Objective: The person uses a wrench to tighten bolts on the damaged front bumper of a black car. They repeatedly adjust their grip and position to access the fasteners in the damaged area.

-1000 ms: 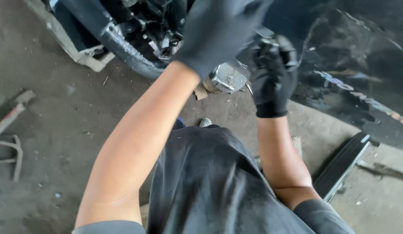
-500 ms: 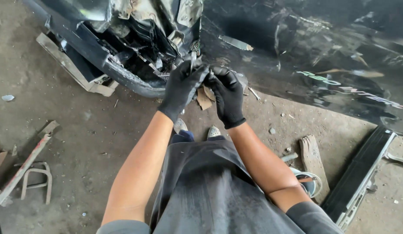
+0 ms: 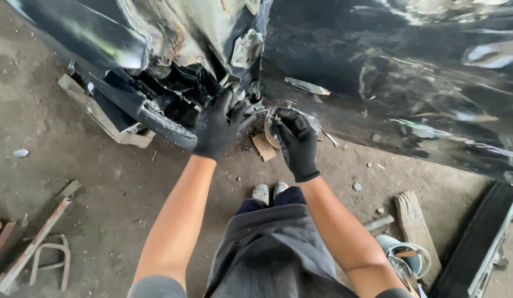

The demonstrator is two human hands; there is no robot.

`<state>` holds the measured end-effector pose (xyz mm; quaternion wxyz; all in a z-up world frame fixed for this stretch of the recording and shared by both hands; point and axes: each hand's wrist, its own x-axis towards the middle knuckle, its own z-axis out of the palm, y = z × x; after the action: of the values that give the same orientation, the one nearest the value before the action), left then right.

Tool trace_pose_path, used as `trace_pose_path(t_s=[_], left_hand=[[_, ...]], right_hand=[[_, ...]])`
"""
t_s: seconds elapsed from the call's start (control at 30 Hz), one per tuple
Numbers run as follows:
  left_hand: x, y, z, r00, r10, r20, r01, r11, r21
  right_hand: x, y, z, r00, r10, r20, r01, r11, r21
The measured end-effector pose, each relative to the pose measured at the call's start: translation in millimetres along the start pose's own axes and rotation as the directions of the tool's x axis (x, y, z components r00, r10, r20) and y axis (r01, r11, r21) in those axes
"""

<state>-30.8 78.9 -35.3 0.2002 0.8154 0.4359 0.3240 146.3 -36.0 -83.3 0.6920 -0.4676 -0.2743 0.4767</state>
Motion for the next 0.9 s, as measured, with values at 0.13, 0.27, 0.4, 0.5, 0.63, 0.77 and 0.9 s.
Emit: trace_pose_path(t_s=[0.13,0.27,0.4,0.5,0.63,0.77,0.9], left_hand=[[8.1,-31.3,23.2,0.998,0.000,-0.063,0.009,0.989,0.145],[2.9,-60.3,53.6,0.949,0.220,-0.227,-0.170,0.961,0.219],[5.8,-76.3,77.2,0.903,0.271,-0.333,-0.232,0.961,0.152],[6.7,-103.3,92.8,0.870,0.286,-0.402,-0.299,0.954,0.032],[0.7,-99.0,97.7,0.857,0.297,-0.422,-0.318,0.948,0.022],[-5.5,-102.4,100.5,0.857,0.294,-0.424,-0.273,0.956,0.112],[-4.1,-105.4,101.0,0.854,0.288,-0.433,-0.273,0.957,0.097]], right_hand=[[35.5,33.3,-13.2,0.996,-0.070,0.060,0.072,0.997,-0.041],[62.6,55.5,-16.1,0.984,-0.177,0.009,0.176,0.968,-0.181],[85.4,97.0,-15.0,0.827,-0.557,0.073,0.538,0.749,-0.385],[93.1,131.6,-12.6,0.804,-0.594,-0.024,0.559,0.769,-0.311],[96.6,156.3,-15.8,0.915,-0.398,-0.062,0.388,0.913,-0.124],[100.6,173.2,-20.5,0.789,-0.614,-0.020,0.593,0.770,-0.238],[101.7,174.9,-18.0,0.768,-0.641,-0.022,0.606,0.737,-0.300]])
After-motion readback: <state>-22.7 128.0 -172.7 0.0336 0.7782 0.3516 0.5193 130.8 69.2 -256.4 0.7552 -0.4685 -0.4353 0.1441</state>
